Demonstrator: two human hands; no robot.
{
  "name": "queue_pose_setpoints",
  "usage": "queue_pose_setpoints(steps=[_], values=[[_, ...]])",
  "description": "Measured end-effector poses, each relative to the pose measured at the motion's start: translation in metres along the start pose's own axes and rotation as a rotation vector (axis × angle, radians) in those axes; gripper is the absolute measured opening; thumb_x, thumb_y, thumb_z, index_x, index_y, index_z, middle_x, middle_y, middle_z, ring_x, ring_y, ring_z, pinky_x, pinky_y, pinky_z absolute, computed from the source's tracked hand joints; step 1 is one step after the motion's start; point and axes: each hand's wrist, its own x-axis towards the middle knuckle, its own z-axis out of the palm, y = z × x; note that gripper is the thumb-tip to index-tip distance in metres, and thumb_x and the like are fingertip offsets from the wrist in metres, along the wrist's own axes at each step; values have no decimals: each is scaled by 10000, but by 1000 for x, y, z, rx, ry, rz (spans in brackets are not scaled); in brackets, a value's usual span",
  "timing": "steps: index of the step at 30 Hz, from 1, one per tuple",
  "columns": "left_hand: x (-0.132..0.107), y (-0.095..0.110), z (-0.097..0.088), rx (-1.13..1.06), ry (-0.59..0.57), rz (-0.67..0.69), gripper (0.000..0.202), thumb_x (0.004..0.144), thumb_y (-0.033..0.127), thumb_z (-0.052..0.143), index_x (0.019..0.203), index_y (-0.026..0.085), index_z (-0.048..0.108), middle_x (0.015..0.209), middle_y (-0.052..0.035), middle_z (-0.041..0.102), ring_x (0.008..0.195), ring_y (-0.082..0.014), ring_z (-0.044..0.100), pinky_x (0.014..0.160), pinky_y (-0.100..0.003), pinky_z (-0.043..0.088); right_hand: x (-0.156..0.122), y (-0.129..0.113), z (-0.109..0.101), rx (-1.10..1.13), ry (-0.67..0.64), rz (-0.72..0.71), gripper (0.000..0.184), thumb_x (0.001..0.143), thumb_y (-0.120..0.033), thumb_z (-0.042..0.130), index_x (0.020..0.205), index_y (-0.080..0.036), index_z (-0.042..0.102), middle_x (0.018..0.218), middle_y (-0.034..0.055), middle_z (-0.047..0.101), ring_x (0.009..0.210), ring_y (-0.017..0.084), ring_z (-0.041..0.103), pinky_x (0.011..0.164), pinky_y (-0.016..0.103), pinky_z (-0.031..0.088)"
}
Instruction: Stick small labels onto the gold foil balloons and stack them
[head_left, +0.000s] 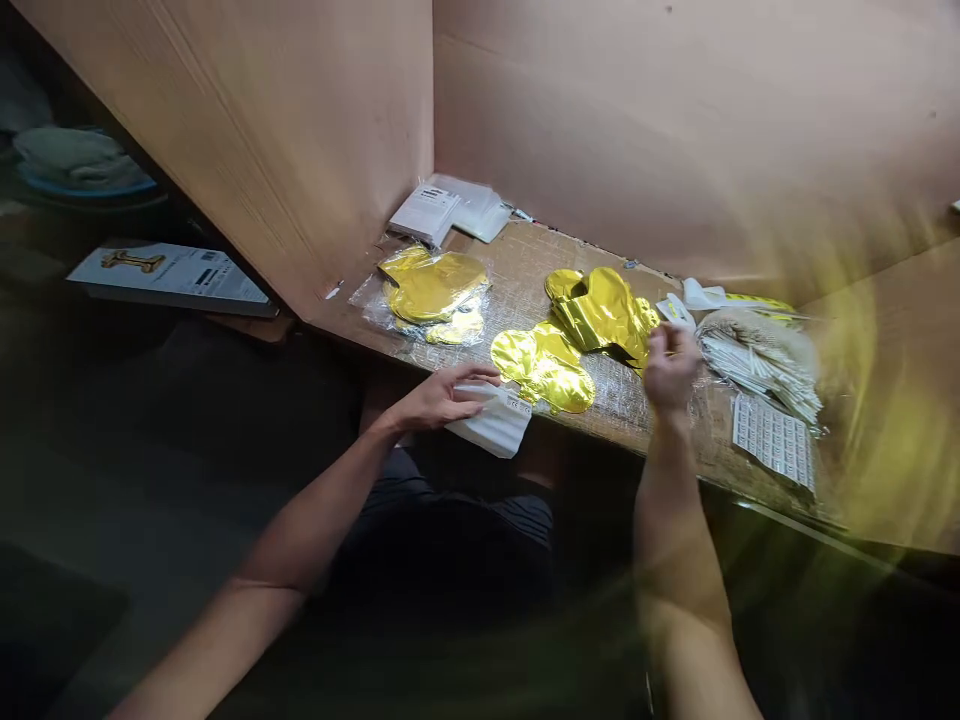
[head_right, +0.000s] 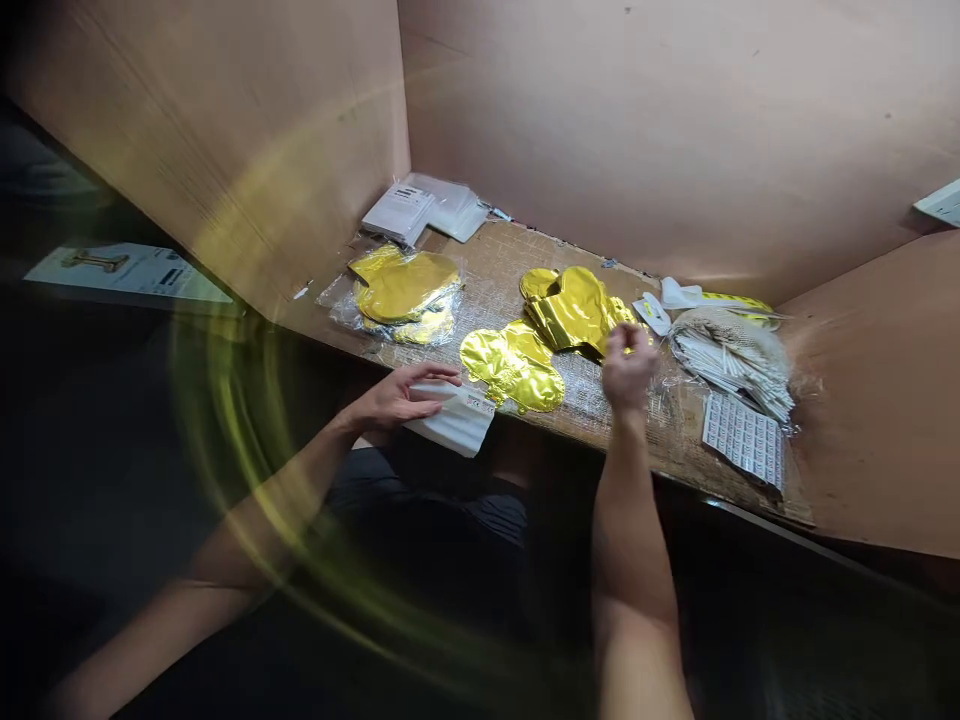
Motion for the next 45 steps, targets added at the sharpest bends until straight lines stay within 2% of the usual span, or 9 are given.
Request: queue_pose_setpoints(steps=[4,7,13,16,20,25,33,40,45], values=[[-11,5,0,-109,99,-32,562,909,328,746,1421,150,596,1450,-178,663,1395,-295,598,1102,-398,547,-89,-47,51,770,-600,216,496,955,-581,641,1329,-274,530,1050,64,748,873,207,720,794,361,594],[-18,12,-3,-21,63,-92,530,909,345,745,1395,163,641,1441,-152,668,1318,-285,644,1070,-377,557,-122,-75,68,1097,-600,383,596,849,-563,803,1271,-343,444,950,-15,731,767,192,706,730,335,586],[-12,26,-5,66,-107,-178,645,813,446,851,1362,159,673,1165,-92,746,1045,-248,700,873,-310,570,-113,-81,51,1032,-687,292,411,908,-425,763,1186,-321,479,910,-25,697,726,168,657,644,278,531],[-4,25,5,-102,-243,-290,517,801,497,841,1123,101,757,917,-55,723,793,-189,651,676,-253,508,-111,-79,54,762,-507,110,312,945,-398,706,1195,-303,544,978,12,705,810,197,670,675,315,545],[-2,19,20,-193,-129,-306,446,778,470,841,988,84,761,799,-18,658,708,-144,561,636,-233,426,-119,-81,61,304,-124,-296,82,967,-310,690,1035,-265,686,1050,80,714,990,256,668,864,426,541],[-6,25,32,-101,-121,-247,260,836,358,726,896,106,729,750,14,585,694,-125,500,652,-239,377,-129,-87,59,88,-184,-611,86,1010,-212,630,989,-250,703,954,58,745,868,227,635,812,402,494],[-2,33,44,260,-36,-146,205,795,263,636,683,170,491,675,45,395,667,-107,356,580,-255,242,-134,-87,70,60,-192,-531,232,972,-167,570,757,-239,618,799,58,678,784,209,600,774,353,497],[-6,30,38,25,-113,-240,152,778,280,690,796,141,630,718,33,497,651,-106,429,571,-231,302,-117,-74,61,335,-129,3,161,902,-262,591,767,-232,673,714,7,690,670,182,643,670,307,518],[-6,28,36,-21,-76,-271,199,793,312,709,861,125,693,738,16,576,649,-124,499,571,-227,333,-122,-83,54,280,-107,-206,176,932,-294,600,794,-253,700,845,47,743,778,211,693,765,354,562]])
